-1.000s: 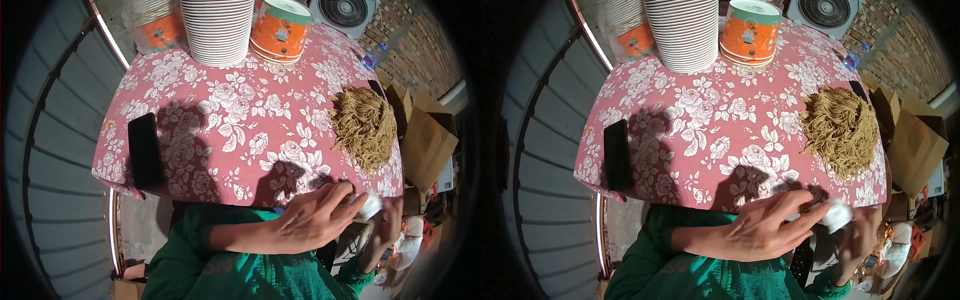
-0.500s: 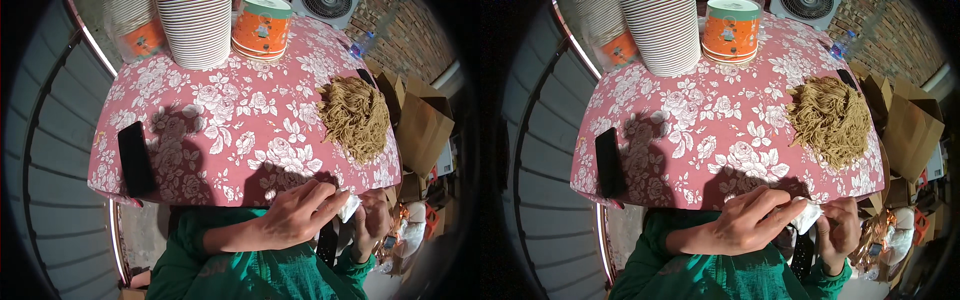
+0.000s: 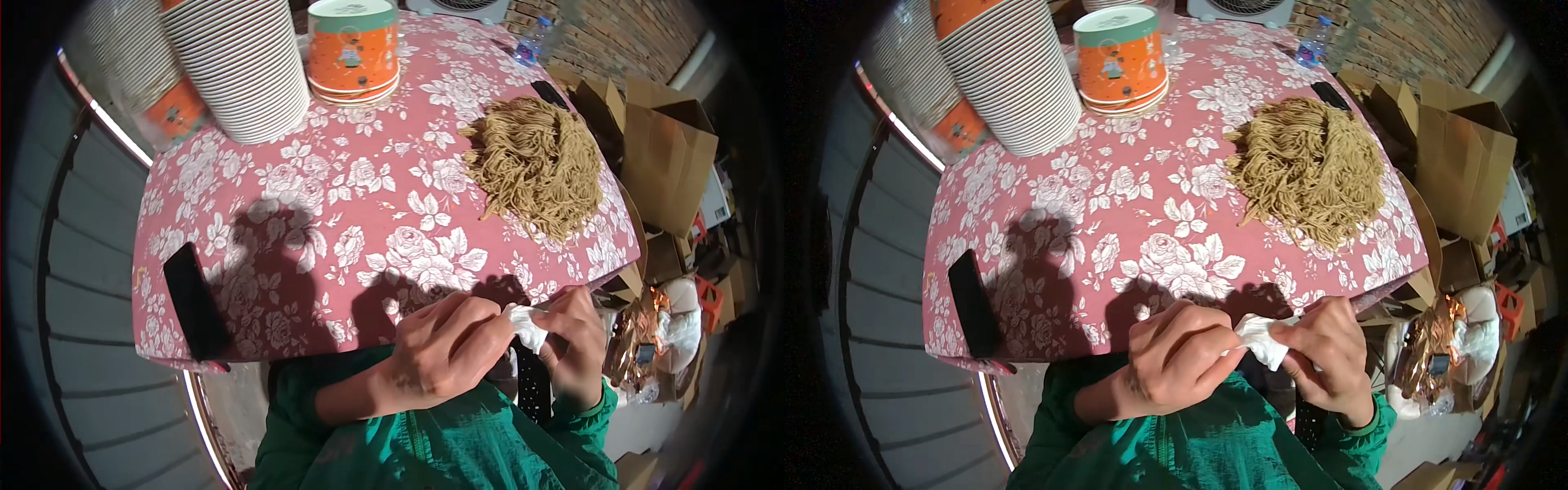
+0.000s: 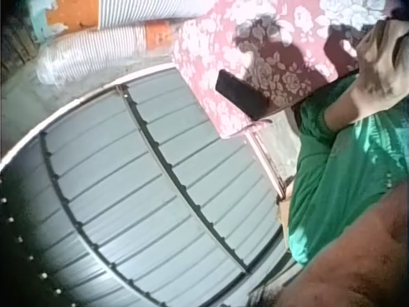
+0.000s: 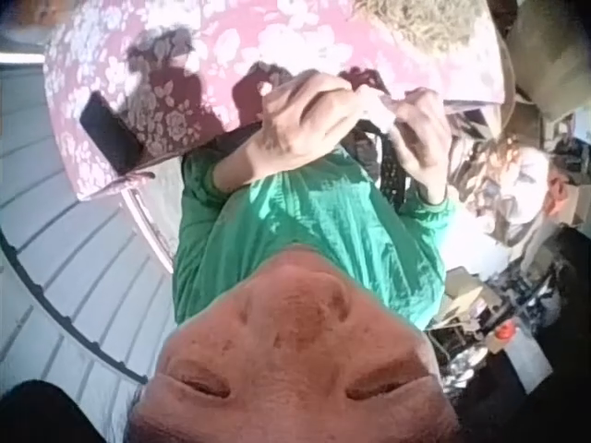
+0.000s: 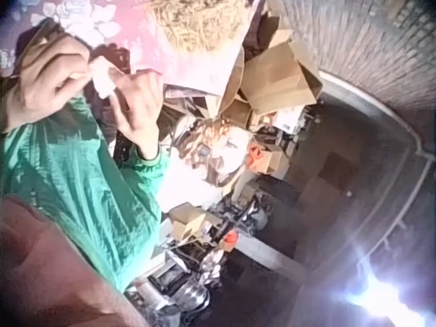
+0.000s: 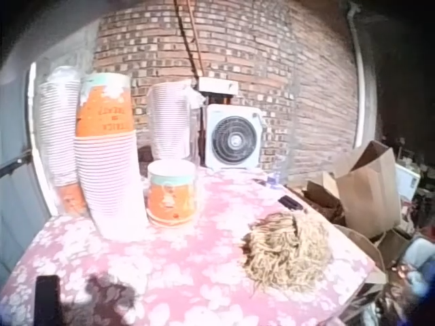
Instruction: Tying rubber bands around the rims of paper cups and organizing them into stacks.
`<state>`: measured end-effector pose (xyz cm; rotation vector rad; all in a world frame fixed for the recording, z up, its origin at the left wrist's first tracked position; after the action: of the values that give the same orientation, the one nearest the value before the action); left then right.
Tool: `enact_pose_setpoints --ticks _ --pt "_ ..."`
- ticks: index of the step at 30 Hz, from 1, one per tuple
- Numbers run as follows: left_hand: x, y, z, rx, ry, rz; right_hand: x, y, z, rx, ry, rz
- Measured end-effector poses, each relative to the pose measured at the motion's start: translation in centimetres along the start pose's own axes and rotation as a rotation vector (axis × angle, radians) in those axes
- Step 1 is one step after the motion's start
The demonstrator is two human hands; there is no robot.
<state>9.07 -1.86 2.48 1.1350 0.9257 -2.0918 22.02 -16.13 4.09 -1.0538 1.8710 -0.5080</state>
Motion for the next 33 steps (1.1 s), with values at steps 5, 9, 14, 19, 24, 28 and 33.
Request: enact_pose_setpoints --ticks 5,9,14,19,24,28,33 --pt "-0.1 0.7 -0.2 -0.109 -0.004 -0.094 2.3 -3.7 2.0 0.2 0.214 0.28" --pt "0.2 -1.1 -0.5 -0.157 -0.164 -0.093 5.2 -8.7 9.4 0.399 0.52 0.661" --pt "1.5 -3.1 -1.8 -0.181 -0.245 -0.054 8.6 -12.7 19.7 0.805 0.815 0.618" --pt "2.3 -4.6 -2.5 -0.201 -0.304 -0.019 7.2 -11.0 20.9 0.987 0.842 0.382" --pt "3.4 -5.6 -2.8 -0.223 -0.365 0.03 3.3 -9.1 16.8 1.191 0.623 0.428" --pt "3.4 -6.9 -2.5 -0.209 -0.402 -0.025 -0.4 -6.6 12.5 0.81 0.479 0.512" --pt "3.4 -13.1 1.0 -0.365 -0.366 0.003 -5.3 -2.3 9.9 0.536 0.268 0.481"
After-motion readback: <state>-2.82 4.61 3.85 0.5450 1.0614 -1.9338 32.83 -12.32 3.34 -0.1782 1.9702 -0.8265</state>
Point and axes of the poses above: each hand's wrist, its own x-axis away from the middle knuckle, its own y-axis out of the palm, z = x × y, the point moved 5 cm from there along -x, towards the middle knuckle, and after that the axes turned 8 degrees about y, right-handed, at the moved point
